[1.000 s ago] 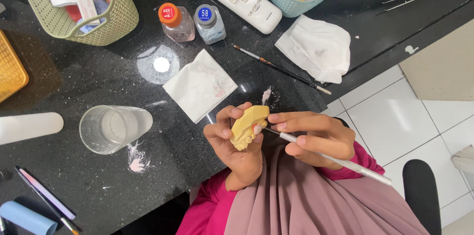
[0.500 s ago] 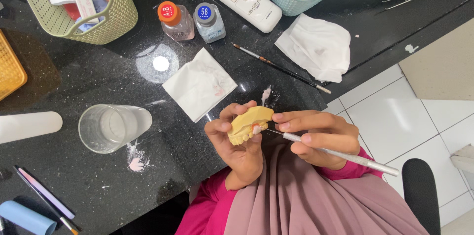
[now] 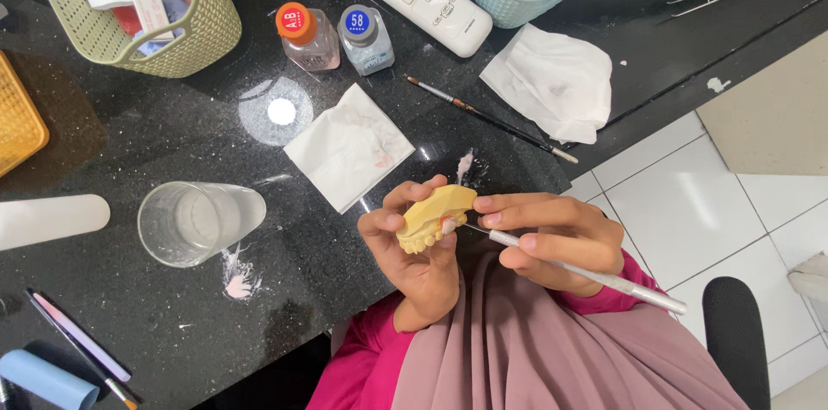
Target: The person holds a yellow dental plaster model with artificial teeth and uses a fine brush to apply pink ceramic material onto the tooth area, periodically dipping the brush and switching to a metal carving tool to shape and smooth the applied material on the model.
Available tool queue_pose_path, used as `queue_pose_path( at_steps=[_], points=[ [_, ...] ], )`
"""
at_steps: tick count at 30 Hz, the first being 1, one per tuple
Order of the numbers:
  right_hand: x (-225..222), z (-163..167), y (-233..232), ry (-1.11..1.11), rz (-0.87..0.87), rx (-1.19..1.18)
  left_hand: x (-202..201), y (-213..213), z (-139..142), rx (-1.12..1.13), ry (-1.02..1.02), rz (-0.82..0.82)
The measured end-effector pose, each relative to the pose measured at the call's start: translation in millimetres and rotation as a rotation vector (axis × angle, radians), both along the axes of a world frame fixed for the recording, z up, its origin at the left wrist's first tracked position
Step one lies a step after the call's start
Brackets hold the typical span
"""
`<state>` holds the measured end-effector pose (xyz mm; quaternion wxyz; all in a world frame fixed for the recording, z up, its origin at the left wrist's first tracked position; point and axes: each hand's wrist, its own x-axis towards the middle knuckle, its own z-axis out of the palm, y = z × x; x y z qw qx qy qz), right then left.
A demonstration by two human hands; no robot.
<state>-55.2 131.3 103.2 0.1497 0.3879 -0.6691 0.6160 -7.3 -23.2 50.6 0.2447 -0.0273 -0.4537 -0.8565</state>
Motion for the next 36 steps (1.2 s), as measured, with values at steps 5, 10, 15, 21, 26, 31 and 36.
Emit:
queue_pose_path(
  at_steps=[5,10,15,21,26,31,36],
  points=[
    [-0.1,-1.1,-1.8,-0.011,0.004,-0.019,-0.8,-0.5,-0.3,-0.002,0.005,0.0],
    [1.5,0.1,-1.2,-0.031,-0.01,0.0,-0.2,-1.0,-0.1,-0.013,-0.009,0.003],
    [-0.9,0.7,0.0,0.007,-0.016,0.041,-0.3,-1.7,0.3,-0.006,-0.008,-0.008],
    [-0.4,-2.9,-2.4,-0.002,-0.011,0.007,-2.0,-1.6,1.2,0.004,-0.009,-0.02],
    [3.6,-2.2,-3.1,-0.046,-0.048,-0.034,0.4,-4.0,2.5,-0.001,-0.012,-0.047],
    [-2.0,-0.7,-3.5,-0.032,-0.033,-0.057,0.0,-1.8,0.3,0.115,-0.008,-0.095],
    [-1.7,3.2,-3.2,-0.049,-0.03,-0.03,2.2,-2.1,0.1,0.127,-0.048,-0.098]
  ],
)
